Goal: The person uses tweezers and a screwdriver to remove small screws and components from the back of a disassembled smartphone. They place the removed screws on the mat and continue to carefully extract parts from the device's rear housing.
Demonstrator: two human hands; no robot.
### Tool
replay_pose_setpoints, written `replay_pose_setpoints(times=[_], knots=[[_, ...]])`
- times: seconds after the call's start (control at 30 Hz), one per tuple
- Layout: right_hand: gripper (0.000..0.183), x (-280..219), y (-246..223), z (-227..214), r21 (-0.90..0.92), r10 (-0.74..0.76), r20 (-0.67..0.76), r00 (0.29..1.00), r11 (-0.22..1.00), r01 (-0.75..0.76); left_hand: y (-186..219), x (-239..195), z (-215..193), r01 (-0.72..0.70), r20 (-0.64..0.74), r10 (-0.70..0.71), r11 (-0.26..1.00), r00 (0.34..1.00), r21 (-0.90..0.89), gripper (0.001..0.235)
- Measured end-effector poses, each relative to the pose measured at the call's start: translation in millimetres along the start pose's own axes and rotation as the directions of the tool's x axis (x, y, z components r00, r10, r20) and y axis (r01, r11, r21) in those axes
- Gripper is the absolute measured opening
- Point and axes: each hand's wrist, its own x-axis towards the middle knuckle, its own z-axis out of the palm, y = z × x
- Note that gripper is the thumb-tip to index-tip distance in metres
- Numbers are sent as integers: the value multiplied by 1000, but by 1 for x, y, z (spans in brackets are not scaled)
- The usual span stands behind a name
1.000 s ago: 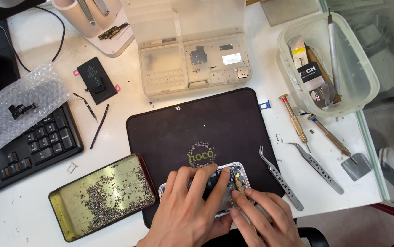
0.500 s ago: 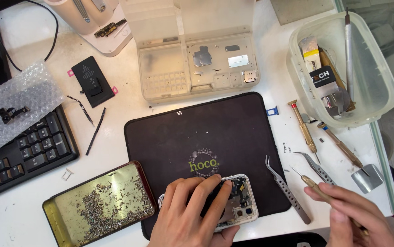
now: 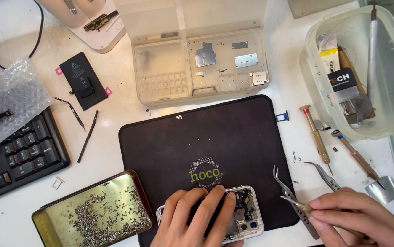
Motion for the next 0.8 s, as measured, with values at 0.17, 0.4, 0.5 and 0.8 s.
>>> replay_pose_setpoints(times=[0.17, 0.4, 0.5, 0.8], knots=[[44, 8, 2, 19, 240, 278, -316, 907, 948, -207, -1, -2, 4, -3, -18, 4, 1000, 1000, 25, 56], [34, 29, -24, 33, -263, 128, -251, 960, 945, -194, -3, -4, 7, -6, -41, 7, 999, 999, 31, 50], [35, 40, -32, 35, -282, 126, -305, 944, 935, -216, -2, -7, 5, -15, -37, 15, 1000, 999, -7, 52], [48, 41, -45, 46, -450, 186, -256, 949, 846, -287, -5, -8, 5, -38, -29, 37, 999, 999, -31, 55]])
